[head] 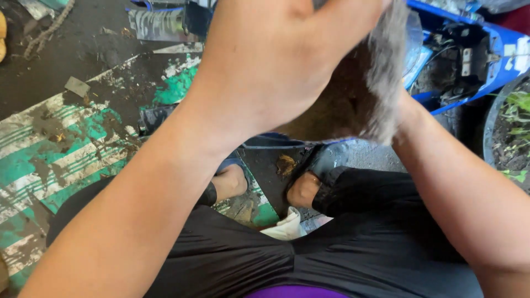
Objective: The person scrubs a blue motorcycle body part with a cloth, repeatedly dipping the cloth into a bucket of water to rinse it. They wipe the surface thoroughly, focusing on edges and crevices.
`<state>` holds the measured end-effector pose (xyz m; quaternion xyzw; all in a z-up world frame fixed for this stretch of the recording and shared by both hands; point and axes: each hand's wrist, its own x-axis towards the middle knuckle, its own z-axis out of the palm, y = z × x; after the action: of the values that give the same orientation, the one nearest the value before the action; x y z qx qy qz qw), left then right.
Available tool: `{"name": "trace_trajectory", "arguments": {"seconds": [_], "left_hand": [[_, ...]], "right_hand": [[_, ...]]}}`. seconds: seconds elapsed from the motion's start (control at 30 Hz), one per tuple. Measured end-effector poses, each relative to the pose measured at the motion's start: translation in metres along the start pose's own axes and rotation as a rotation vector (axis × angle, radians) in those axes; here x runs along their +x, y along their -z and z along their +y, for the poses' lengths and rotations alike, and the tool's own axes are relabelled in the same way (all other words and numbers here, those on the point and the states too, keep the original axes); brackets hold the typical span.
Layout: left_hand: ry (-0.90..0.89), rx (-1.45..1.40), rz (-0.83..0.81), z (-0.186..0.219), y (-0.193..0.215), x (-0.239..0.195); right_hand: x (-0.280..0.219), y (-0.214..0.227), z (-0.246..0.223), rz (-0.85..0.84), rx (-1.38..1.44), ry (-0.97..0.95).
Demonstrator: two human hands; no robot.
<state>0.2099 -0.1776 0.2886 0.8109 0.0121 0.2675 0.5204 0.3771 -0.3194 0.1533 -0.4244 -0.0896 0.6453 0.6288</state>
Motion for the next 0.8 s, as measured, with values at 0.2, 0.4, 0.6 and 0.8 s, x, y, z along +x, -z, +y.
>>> {"name": "trace_trajectory", "arguments": {"seconds": [0.2, 0.4, 0.6, 0.8], "left_hand": [[-0.01, 0.106, 0.05, 0.007, -0.01, 0.023], [0.006, 0.203, 0.082, -0.015, -0.008, 0.023], [0.472, 0.617, -0.17, -0.061, 0.021, -0.029], [0.839, 0.311, -0.314, -0.081, -0.003, -0.038]], "right_hand": [[0.001, 0.006, 0.006, -0.176, 0.194, -0.01], [0.001, 0.01, 0.014, -0.346, 0.414, -0.035], [-0.005, 0.015, 0.005, -0.504, 0.534, -0.042], [-0.008, 0.01, 0.0, -0.528, 0.524, -0.056]]}}
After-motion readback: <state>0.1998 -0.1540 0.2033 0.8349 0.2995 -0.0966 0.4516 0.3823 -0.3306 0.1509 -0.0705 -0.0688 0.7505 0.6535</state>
